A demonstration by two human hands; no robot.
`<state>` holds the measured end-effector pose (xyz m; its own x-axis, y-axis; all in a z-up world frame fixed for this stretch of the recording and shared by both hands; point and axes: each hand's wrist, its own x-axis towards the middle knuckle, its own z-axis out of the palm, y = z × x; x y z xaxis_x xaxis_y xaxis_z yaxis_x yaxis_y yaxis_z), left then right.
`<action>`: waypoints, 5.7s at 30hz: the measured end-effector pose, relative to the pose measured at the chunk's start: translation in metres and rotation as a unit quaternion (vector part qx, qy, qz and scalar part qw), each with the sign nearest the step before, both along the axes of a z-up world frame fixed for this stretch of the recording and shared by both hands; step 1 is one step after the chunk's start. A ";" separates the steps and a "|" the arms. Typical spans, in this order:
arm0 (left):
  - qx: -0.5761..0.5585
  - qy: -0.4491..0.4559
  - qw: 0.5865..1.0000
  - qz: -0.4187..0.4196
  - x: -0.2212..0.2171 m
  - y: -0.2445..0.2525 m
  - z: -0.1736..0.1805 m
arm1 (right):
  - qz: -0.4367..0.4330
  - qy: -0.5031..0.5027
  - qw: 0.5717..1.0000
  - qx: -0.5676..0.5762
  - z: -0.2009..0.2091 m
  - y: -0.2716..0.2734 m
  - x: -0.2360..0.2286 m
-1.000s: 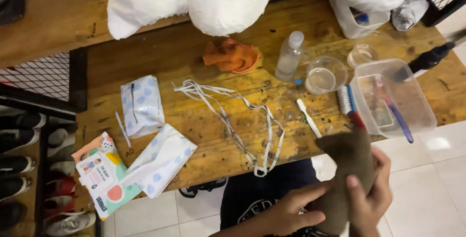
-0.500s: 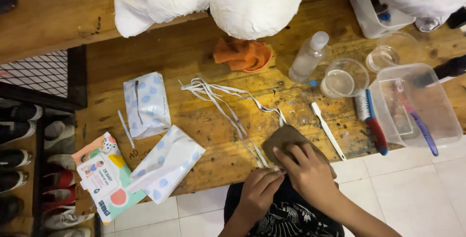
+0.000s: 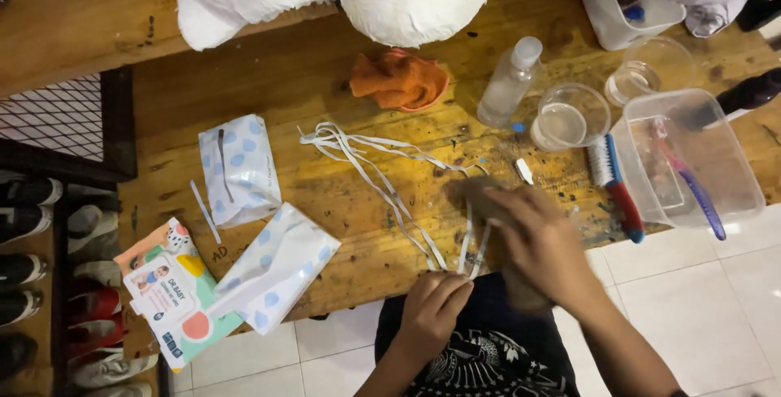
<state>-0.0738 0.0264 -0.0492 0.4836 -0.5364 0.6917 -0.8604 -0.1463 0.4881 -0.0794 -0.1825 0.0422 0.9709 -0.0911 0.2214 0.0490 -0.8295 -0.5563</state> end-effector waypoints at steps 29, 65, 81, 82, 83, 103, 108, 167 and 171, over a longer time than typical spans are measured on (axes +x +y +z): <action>-0.049 0.085 0.995 -0.008 -0.009 0.004 0.003 | -0.247 0.012 0.869 0.429 -0.046 -0.042 -0.130; 0.277 0.036 0.954 -0.107 0.088 -0.042 0.023 | -0.330 -0.095 0.931 -0.123 -0.009 -0.080 -0.074; 0.204 0.058 0.977 -0.036 0.086 -0.033 0.031 | -0.319 0.207 0.875 -0.301 0.017 -0.151 -0.025; 0.193 0.059 0.979 -0.040 0.086 -0.033 0.032 | -0.333 0.158 0.879 -0.303 0.023 -0.146 -0.032; 0.193 0.059 0.979 -0.037 0.088 -0.034 0.033 | -0.330 0.157 0.880 -0.303 0.024 -0.139 -0.044; 0.226 0.076 0.970 -0.047 0.082 -0.033 0.032 | -0.316 -0.107 0.904 -0.268 0.017 -0.072 -0.131; 0.270 0.090 0.958 -0.036 0.083 -0.031 0.042 | -0.180 -0.062 0.916 -0.354 0.011 -0.066 -0.078; 0.380 0.095 0.920 -0.027 0.097 -0.021 0.041 | 0.087 -0.208 0.947 -0.229 -0.049 -0.038 0.061; 0.403 0.184 0.894 -0.059 0.100 -0.026 0.055 | 0.132 -0.200 0.962 -0.130 -0.041 -0.025 0.059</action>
